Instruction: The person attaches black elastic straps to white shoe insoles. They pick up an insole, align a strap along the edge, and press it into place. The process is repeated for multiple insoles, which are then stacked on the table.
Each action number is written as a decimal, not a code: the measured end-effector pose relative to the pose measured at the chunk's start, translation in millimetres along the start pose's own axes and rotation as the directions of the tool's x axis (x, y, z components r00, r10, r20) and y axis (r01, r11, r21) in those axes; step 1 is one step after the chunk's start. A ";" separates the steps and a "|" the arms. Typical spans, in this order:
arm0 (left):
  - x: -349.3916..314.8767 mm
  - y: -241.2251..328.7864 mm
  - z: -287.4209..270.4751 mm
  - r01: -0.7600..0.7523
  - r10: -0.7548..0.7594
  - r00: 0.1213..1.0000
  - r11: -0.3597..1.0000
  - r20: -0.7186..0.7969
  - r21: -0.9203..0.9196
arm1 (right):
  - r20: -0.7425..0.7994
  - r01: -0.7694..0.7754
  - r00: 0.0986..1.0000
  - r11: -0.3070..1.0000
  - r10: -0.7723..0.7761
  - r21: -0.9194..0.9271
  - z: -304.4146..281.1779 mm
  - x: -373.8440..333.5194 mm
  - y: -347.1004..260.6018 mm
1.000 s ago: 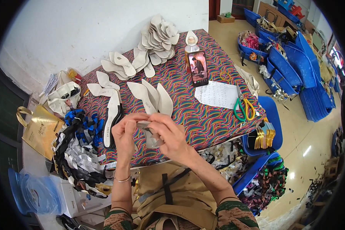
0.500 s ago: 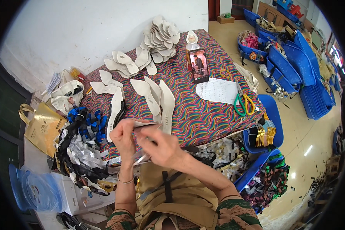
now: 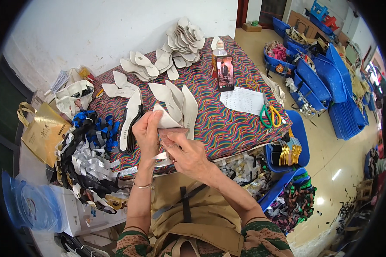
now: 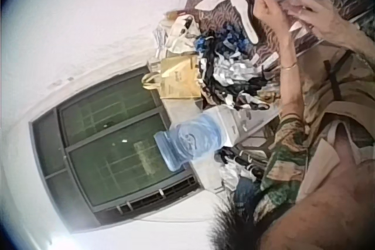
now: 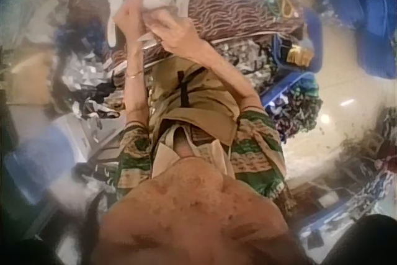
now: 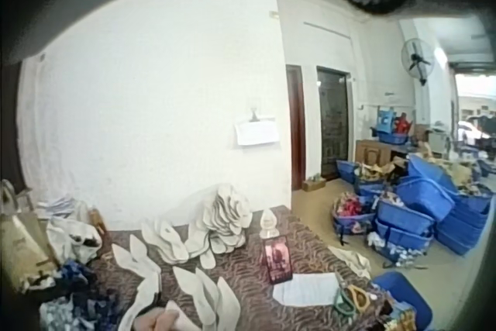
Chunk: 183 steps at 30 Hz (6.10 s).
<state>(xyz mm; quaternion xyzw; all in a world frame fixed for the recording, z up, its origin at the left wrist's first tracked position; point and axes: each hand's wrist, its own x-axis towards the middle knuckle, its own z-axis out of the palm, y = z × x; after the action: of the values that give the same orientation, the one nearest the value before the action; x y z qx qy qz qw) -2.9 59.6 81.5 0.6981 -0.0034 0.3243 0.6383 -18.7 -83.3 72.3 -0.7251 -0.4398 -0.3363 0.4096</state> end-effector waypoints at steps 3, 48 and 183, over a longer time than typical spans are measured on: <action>17.0 -17.2 -2.6 0.031 -0.032 0.996 0.999 -0.077 -0.012 | -0.001 0.041 0.999 0.999 -0.041 0.022 -1.1 -19.5 -7.0; -52.2 -45.3 41.9 0.472 -0.377 0.520 0.875 0.766 0.110 | 0.058 -0.623 0.765 0.713 0.642 0.322 -78.4 -34.0 58.8; -104.6 6.9 28.9 0.826 -0.530 0.501 0.530 0.685 -0.194 | 0.117 -0.551 0.832 0.780 0.543 0.296 -51.5 -51.4 35.5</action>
<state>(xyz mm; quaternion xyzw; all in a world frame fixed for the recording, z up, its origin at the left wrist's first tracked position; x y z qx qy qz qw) -75.5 -10.3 40.6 0.5056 0.0170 -0.1937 0.8406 -12.7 -157.6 40.7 -0.7497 -0.2640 -0.1187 0.5951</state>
